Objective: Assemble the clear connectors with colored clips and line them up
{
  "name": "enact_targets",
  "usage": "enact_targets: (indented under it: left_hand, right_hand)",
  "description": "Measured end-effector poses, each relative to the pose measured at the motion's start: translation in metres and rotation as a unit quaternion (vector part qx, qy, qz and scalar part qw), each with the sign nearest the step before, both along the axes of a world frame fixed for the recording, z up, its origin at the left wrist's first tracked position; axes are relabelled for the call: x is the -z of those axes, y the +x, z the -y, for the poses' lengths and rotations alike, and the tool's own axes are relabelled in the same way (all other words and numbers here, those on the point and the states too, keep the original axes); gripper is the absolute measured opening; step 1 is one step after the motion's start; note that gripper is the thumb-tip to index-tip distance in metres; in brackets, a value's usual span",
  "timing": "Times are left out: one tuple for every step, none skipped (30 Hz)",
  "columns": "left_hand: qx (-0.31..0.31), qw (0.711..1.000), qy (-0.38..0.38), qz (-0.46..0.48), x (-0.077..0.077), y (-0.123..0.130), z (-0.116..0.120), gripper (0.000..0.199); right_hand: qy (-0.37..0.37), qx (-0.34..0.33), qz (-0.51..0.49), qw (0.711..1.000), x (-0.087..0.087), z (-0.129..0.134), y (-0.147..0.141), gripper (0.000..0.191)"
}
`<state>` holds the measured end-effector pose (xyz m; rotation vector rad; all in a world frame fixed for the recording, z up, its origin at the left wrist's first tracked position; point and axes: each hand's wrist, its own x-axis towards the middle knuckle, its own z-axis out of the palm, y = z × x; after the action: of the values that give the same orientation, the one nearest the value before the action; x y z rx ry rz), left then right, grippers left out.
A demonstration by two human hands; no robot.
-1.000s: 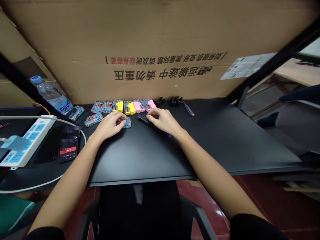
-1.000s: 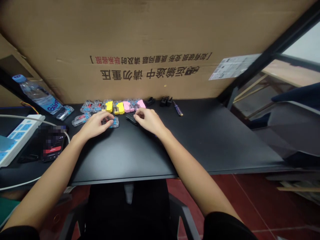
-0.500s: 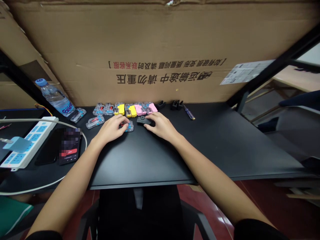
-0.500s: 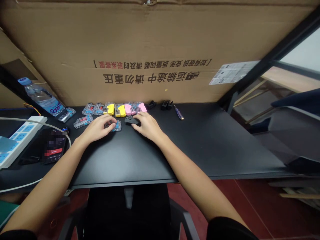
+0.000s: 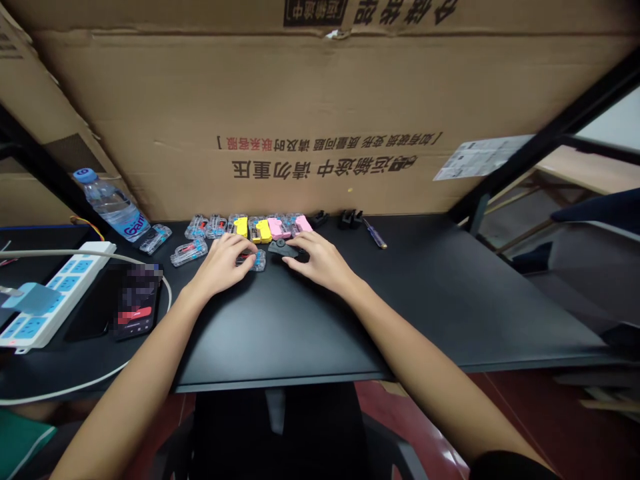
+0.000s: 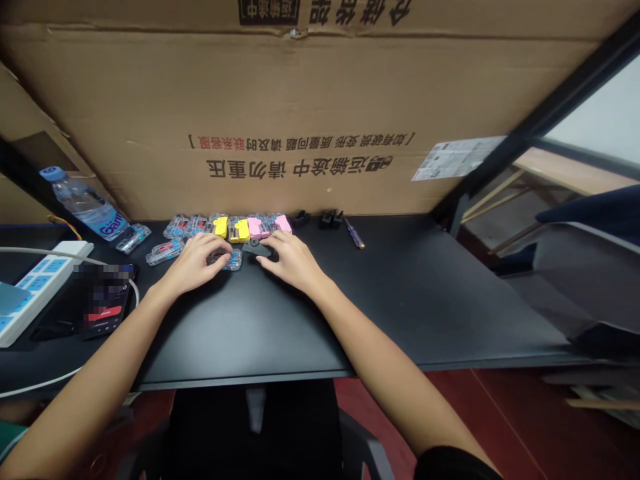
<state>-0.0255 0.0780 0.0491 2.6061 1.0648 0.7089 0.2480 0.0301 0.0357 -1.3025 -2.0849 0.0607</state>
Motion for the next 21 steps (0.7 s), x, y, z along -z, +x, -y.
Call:
enact_targets:
  left_hand:
    - [-0.004,1.000,0.001,-0.001,-0.0005,0.0002,0.0005,0.018]
    - [-0.007,1.000,-0.001,-0.003,-0.0007,0.0004,0.0009,0.018]
    - [-0.008,1.000,-0.003,-0.007,-0.0006,0.0006,0.0012,0.018]
    - [-0.009,1.000,-0.005,-0.012,-0.0001,0.0007,0.0013,0.018]
    - [-0.010,1.000,-0.006,-0.017,0.0004,0.0008,0.0014,0.018]
    - [-0.010,1.000,-0.007,-0.021,0.0011,0.0009,0.0014,0.017]
    - [-0.010,1.000,-0.007,-0.024,0.0016,0.0010,0.0014,0.017]
    - [-0.010,1.000,-0.007,-0.026,0.0020,0.0011,0.0014,0.016]
    - [-0.010,1.000,-0.007,-0.027,0.0022,0.0011,0.0014,0.016]
    - [-0.011,1.000,-0.008,-0.027,0.0021,0.0011,0.0014,0.016]
    - [-0.012,1.000,-0.009,-0.027,0.0018,0.0011,0.0014,0.016]
    - [-0.014,0.999,-0.011,-0.027,0.0014,0.0011,0.0015,0.016]
    - [-0.014,0.999,-0.012,-0.027,0.0009,0.0010,0.0015,0.016]
    - [-0.015,0.999,-0.014,-0.027,0.0004,0.0010,0.0015,0.016]
    - [-0.014,0.999,-0.015,-0.028,0.0001,0.0008,0.0015,0.017]
    - [-0.013,0.999,-0.017,-0.029,-0.0001,0.0006,0.0013,0.017]
    - [-0.011,0.999,-0.019,-0.030,-0.0001,0.0003,0.0011,0.016]
    - [-0.005,0.999,-0.024,-0.031,0.0002,-0.0001,0.0009,0.017]
    - [0.004,0.999,-0.032,-0.031,0.0007,-0.0006,0.0006,0.020]
    - [0.018,0.999,-0.041,-0.031,0.0015,-0.0011,0.0002,0.026]
    - [0.031,0.998,-0.050,-0.032,0.0024,-0.0017,-0.0002,0.034]
  right_hand:
    - [-0.001,-0.003,-0.001,1.000,-0.0008,0.0001,0.0007,0.027]
    - [0.001,-0.007,-0.004,1.000,-0.0017,0.0004,0.0011,0.028]
    - [0.005,-0.012,-0.006,1.000,-0.0026,0.0008,0.0014,0.029]
    - [0.010,-0.018,-0.009,1.000,-0.0033,0.0011,0.0014,0.029]
    - [0.015,-0.023,-0.011,1.000,-0.0038,0.0014,0.0013,0.030]
    - [0.019,-0.028,-0.012,0.999,-0.0039,0.0015,0.0012,0.031]
    - [0.024,-0.032,-0.014,0.999,-0.0038,0.0015,0.0010,0.031]
    - [0.029,-0.036,-0.016,0.999,-0.0034,0.0013,0.0009,0.031]
    - [0.033,-0.039,-0.018,0.999,-0.0030,0.0010,0.0009,0.031]
    - [0.038,-0.041,-0.021,0.998,-0.0026,0.0008,0.0010,0.032]
    - [0.041,-0.043,-0.023,0.998,-0.0023,0.0006,0.0011,0.032]
    - [0.044,-0.045,-0.025,0.998,-0.0023,0.0006,0.0013,0.032]
    - [0.046,-0.046,-0.025,0.998,-0.0025,0.0007,0.0015,0.032]
    - [0.047,-0.048,-0.025,0.997,-0.0029,0.0010,0.0017,0.032]
    - [0.048,-0.049,-0.023,0.997,-0.0035,0.0014,0.0018,0.032]
    - [0.049,-0.050,-0.021,0.997,-0.0042,0.0019,0.0018,0.032]
    - [0.050,-0.052,-0.018,0.997,-0.0049,0.0024,0.0018,0.032]
    - [0.052,-0.052,-0.016,0.997,-0.0055,0.0029,0.0017,0.031]
    - [0.054,-0.052,-0.014,0.997,-0.0060,0.0032,0.0016,0.031]
    - [0.055,-0.052,-0.014,0.997,-0.0062,0.0034,0.0014,0.031]
    - [0.055,-0.052,-0.017,0.997,-0.0062,0.0034,0.0012,0.030]
